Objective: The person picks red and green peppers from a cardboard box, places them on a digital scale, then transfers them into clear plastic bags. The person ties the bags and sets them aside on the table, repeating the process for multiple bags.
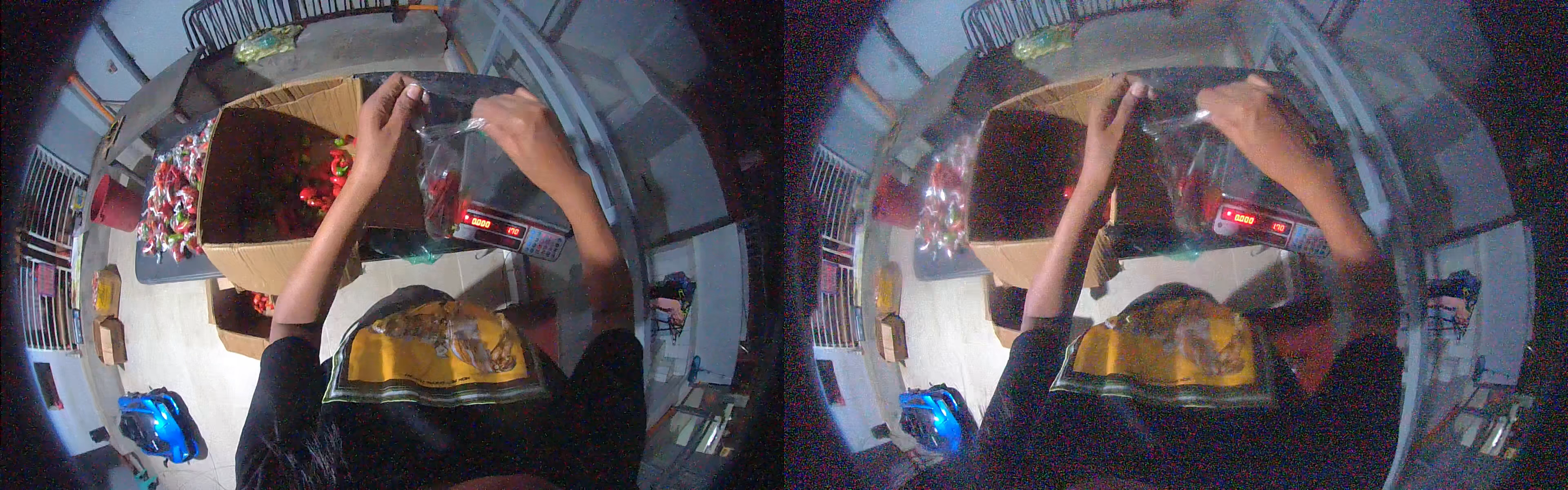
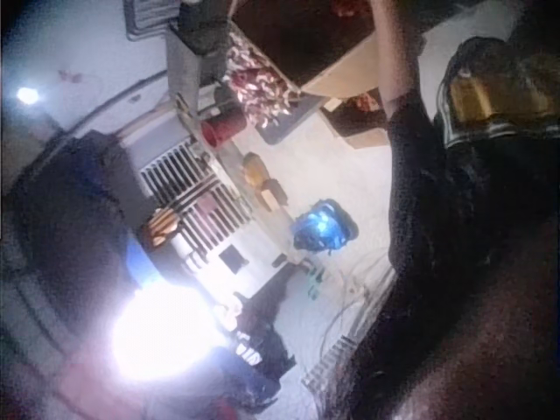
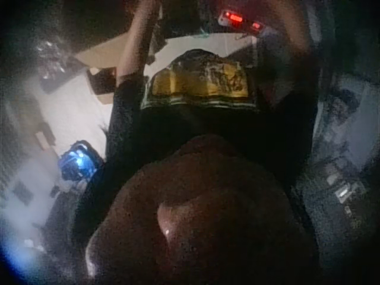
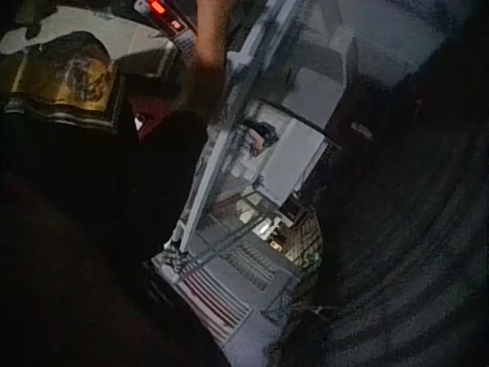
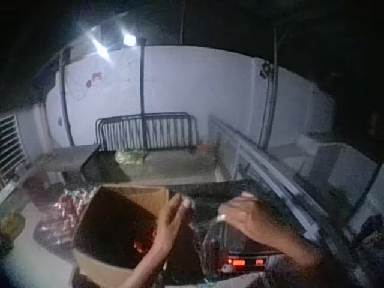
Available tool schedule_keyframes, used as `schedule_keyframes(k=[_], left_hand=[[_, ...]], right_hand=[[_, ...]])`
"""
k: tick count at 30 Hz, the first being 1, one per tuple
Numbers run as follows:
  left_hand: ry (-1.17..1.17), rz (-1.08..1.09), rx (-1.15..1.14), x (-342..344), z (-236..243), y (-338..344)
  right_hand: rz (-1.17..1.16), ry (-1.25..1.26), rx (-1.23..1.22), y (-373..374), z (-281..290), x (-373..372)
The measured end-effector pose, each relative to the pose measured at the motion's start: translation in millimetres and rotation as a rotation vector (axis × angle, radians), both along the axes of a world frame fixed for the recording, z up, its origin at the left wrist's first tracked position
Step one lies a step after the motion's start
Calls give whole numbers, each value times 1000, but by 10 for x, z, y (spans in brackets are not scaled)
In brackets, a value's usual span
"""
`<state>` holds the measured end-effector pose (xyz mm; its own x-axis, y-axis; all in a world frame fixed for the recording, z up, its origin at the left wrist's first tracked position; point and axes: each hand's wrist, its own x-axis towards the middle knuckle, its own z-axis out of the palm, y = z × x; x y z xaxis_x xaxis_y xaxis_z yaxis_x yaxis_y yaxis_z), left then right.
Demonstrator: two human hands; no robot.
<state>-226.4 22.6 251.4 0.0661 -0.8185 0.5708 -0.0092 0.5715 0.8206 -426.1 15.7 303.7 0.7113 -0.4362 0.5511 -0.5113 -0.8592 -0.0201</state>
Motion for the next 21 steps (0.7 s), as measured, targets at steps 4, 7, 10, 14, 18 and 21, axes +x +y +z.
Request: schedule_keyframes(k=[4, 7, 10, 14, 18, 21], left_hand=[[76, -39, 69, 14, 129, 57], [115, -227, 69, 31, 131, 56], [-63, -279, -7, 48, 206, 196], [-156, -83, 54, 121, 274, 87], [14, 129, -248, -78, 401, 143], [19, 35, 4, -49, 267, 164]], right_hand=[[10, -46, 59, 98, -9, 120], [-185, -190, 181, 138, 52, 151], [-29, -444, 172, 50, 57, 224], [113, -744, 276, 5, -22, 227], [-109, -804, 575, 278, -865, 230], [-66, -555, 711, 220, -1261, 251]])
